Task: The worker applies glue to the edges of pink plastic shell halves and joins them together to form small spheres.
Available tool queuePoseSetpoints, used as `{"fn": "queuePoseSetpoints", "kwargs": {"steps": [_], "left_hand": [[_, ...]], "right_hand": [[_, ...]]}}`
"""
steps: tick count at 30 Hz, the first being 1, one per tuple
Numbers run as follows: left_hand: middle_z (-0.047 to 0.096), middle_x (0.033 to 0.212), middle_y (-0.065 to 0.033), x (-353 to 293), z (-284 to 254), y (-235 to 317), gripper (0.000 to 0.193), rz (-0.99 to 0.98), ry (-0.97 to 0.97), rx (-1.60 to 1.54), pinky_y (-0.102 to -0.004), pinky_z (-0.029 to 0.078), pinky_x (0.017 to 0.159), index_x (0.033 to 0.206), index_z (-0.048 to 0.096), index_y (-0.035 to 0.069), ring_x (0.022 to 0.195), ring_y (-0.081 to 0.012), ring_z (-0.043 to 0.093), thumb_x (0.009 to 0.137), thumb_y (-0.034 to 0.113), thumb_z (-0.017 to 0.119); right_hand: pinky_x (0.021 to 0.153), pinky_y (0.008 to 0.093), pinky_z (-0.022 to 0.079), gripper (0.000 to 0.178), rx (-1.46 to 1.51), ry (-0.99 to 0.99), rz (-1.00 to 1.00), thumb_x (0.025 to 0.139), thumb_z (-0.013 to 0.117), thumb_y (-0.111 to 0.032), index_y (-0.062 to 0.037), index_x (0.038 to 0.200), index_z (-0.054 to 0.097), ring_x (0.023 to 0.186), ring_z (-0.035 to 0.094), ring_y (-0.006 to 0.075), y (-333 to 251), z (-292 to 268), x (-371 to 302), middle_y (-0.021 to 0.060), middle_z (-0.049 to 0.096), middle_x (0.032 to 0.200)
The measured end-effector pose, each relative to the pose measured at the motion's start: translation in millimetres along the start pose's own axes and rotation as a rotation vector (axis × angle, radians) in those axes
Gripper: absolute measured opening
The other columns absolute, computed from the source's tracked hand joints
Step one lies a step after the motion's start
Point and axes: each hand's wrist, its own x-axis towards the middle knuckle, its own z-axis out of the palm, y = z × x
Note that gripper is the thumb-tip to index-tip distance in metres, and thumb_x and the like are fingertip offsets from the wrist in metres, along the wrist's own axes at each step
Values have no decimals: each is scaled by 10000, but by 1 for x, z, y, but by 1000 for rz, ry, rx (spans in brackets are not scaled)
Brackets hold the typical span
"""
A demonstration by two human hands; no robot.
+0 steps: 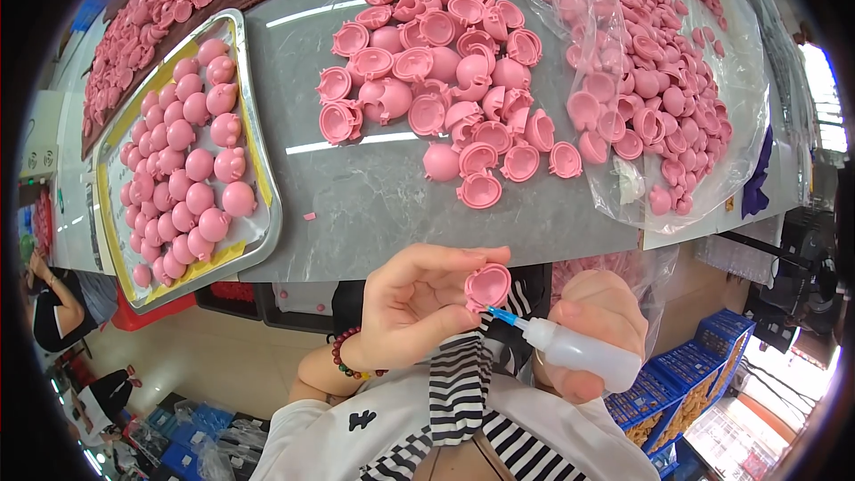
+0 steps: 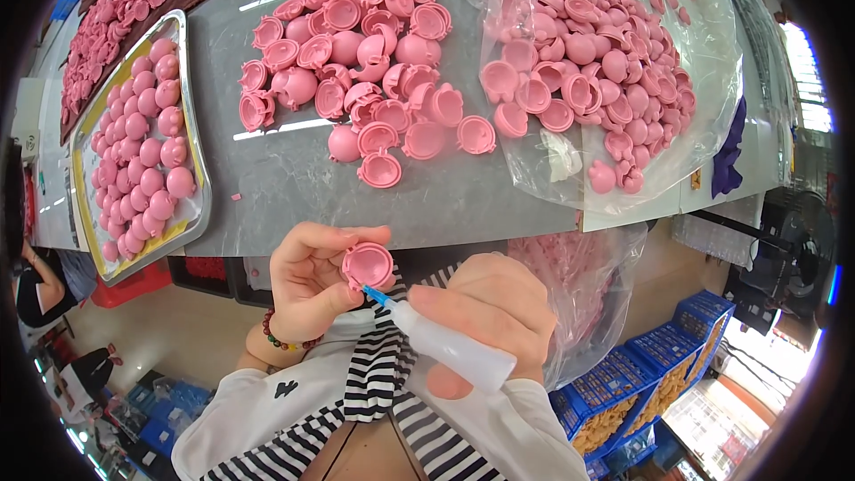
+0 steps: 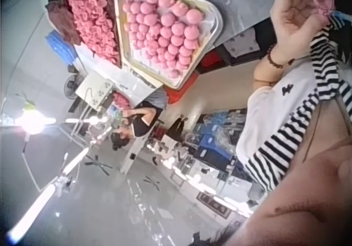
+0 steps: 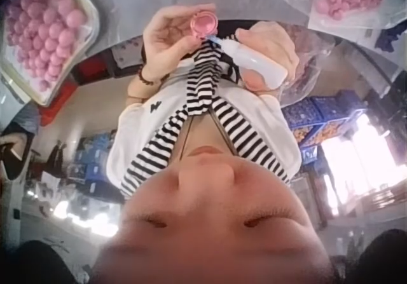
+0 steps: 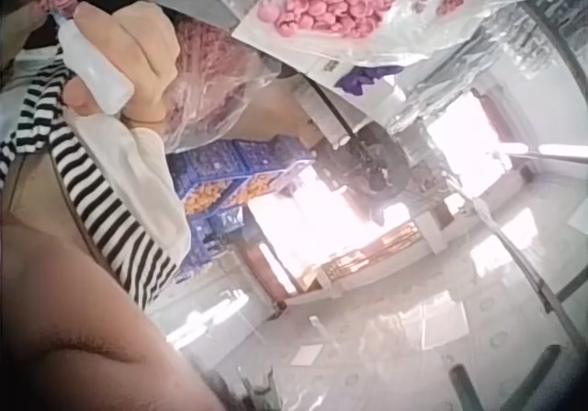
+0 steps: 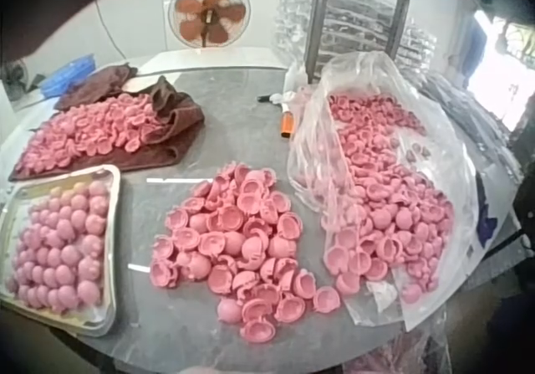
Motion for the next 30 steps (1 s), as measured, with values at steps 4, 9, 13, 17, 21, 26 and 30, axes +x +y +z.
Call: {"fn": "queuePoseSetpoints", "kwargs": {"steps": [4,9,13,17,21,26,30], "left_hand": [[402,1222,-264,0,2,0,399,-10,6,5,-319,442,865,1133,407,-47,1041,-208,507,756,-134,503],[402,1221,-266,-1,1,1,392,-13,-3,17,-315,445,865,1126,414,-46,1058,-214,496,755,-138,500],[400,1221,-267,-1,1,3,399,-15,0,14,-327,446,870,1121,419,-51,1070,-228,489,745,-150,506],[404,1216,-269,-2,3,2,404,13,25,29,-335,456,860,1111,445,-59,1047,-239,508,727,-159,525],[457,1168,-261,-1,5,4,395,55,66,111,-324,470,831,1079,490,-60,1016,-234,531,703,-166,548],[550,1054,-233,2,10,9,358,192,128,631,-295,481,774,1006,550,-55,951,-225,570,664,-142,604],[510,1116,-239,1,2,6,369,236,76,575,-307,474,778,1065,506,-43,947,-230,565,711,-94,595]], "right_hand": [[359,242,286,619,-25,75,-33,844,398,-513,86,837,555,409,424,146,3,-2,-3,57,470,513],[429,266,388,572,-24,7,114,740,552,-510,53,828,609,503,502,159,-4,-6,-1,47,552,642],[428,271,386,573,-21,100,106,742,546,-511,49,843,609,513,506,160,-4,-1,-5,50,558,634],[434,268,386,569,-52,109,124,748,543,-503,49,865,607,522,510,161,-4,-2,-5,52,561,634],[444,267,389,567,-49,13,154,755,538,-498,52,879,602,537,515,161,-6,-5,-2,50,565,646],[445,271,390,566,-68,8,125,759,533,-500,53,868,589,531,503,172,-1,-5,-5,66,558,667],[507,264,313,509,108,308,-58,822,432,-468,10,988,489,637,398,172,11,-10,-8,81,438,744]]}}
